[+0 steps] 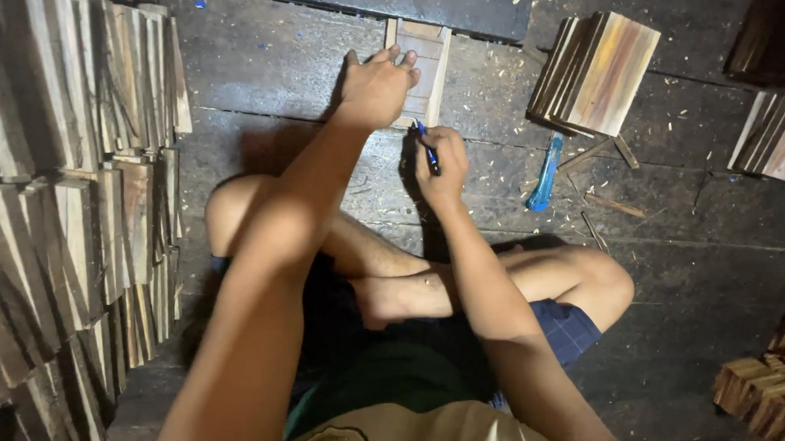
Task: The person is marking and scoring small wooden slats using a pen and a utility knife while sitting on the floor.
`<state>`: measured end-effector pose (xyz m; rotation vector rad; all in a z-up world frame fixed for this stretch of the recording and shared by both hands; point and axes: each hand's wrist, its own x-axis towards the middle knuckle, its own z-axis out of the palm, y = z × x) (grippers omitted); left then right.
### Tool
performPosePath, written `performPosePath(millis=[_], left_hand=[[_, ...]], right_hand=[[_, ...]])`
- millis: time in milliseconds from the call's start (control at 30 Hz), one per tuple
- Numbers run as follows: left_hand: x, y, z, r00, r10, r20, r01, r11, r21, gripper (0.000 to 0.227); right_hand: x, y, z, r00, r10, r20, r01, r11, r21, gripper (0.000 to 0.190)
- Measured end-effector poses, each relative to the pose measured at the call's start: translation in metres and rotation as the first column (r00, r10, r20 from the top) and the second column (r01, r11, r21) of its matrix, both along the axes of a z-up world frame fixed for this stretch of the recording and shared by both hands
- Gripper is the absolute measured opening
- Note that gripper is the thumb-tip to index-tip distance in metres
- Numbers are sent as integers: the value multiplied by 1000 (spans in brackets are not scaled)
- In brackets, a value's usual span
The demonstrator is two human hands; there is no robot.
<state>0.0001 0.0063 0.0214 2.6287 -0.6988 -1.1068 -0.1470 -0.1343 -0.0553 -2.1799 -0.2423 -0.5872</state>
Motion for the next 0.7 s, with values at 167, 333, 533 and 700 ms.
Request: performPosePath(millis=[167,333,533,700], left_hand=[[-1,3,-3,999,-4,31,5,1000,-19,69],[-5,3,3,999,30,13,-29,998,-62,67],[0,4,-3,999,10,49,-7,999,-47,67],[-2,1,-17,992,-11,127,20,997,-72,58]], right_hand=[[5,-1,-8,998,39,-57,-40,999,-16,12],[11,0,-9,996,40,-74,-41,999,-16,7],[15,-2,-5,992,55,-112,-67,992,-110,6],[19,-1,-10,991,21,-135,-33,996,-85,4]])
